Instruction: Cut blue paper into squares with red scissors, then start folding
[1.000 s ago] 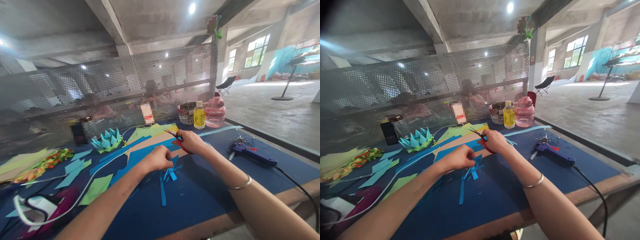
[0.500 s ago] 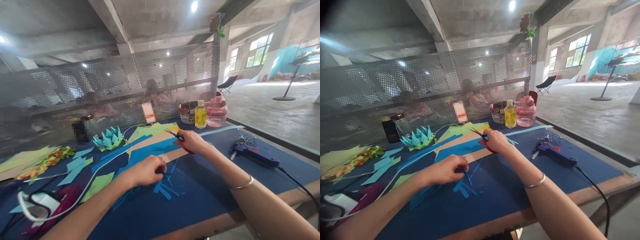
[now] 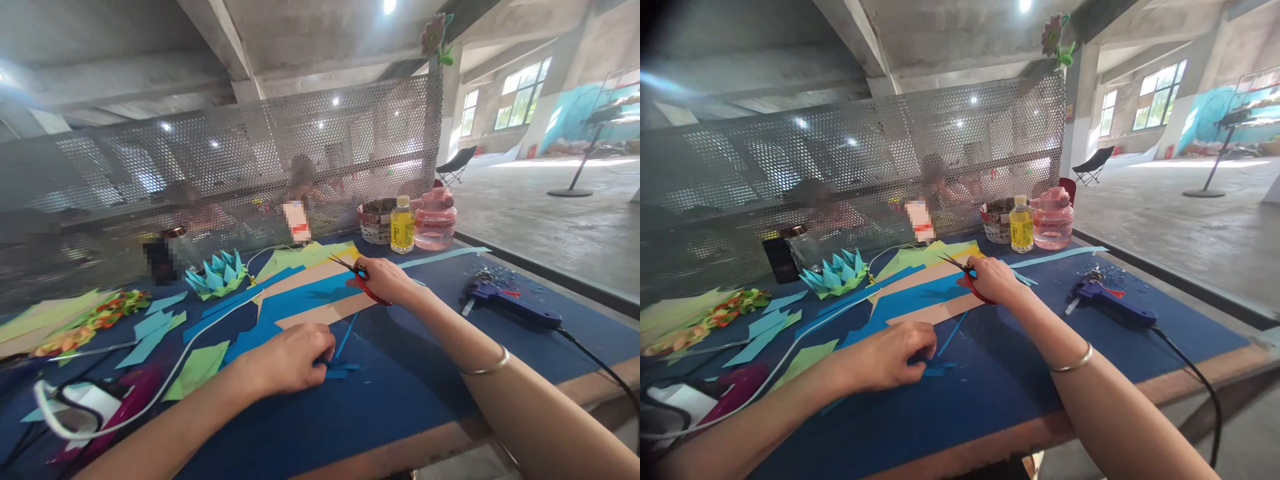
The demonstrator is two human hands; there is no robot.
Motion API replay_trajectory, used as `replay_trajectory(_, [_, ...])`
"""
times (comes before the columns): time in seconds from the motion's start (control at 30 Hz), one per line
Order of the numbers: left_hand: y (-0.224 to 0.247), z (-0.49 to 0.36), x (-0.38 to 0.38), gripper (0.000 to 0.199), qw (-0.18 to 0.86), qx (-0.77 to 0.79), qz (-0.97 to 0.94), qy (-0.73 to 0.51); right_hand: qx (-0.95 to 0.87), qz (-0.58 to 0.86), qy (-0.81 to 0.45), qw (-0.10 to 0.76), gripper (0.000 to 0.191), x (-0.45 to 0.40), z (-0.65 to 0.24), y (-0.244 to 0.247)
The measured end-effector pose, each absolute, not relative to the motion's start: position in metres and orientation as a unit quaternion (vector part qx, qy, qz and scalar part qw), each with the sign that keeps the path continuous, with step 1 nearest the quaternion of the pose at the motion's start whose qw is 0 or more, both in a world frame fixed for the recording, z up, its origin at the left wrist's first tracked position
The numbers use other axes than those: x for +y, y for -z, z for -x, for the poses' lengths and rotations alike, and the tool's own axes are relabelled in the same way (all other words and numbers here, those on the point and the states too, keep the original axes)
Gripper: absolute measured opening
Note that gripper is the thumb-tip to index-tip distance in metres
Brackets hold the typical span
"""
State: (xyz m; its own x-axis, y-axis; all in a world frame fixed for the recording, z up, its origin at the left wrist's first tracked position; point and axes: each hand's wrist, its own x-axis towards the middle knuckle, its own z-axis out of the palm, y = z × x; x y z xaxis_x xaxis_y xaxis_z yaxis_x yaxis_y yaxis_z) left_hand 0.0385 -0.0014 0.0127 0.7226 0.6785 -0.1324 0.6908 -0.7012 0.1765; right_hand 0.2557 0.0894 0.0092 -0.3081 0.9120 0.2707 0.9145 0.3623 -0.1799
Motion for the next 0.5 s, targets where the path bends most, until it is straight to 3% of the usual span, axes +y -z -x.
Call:
replay_trajectory(0.13, [-0.010,-0.038,0.004,0.011,0.140,0.392,-0.909,0.012,-0.810,0.563,0.004,0.164,0.039,0.090,-0.256,-0.009])
replay_trajectory(0.3, [-0.011,-0.037,0.014,0.012,0.257,0.454,-0.852,-0.039,-0.811,0.562,0.007,0.165,0.040,0.090,-0.256,-0.009])
replay_trajectory(0.5, [-0.010,-0.058,0.031,0.009,0.222,0.507,-0.828,-0.089,-0.813,0.557,0.012,0.170,0.039,0.090,-0.256,-0.008])
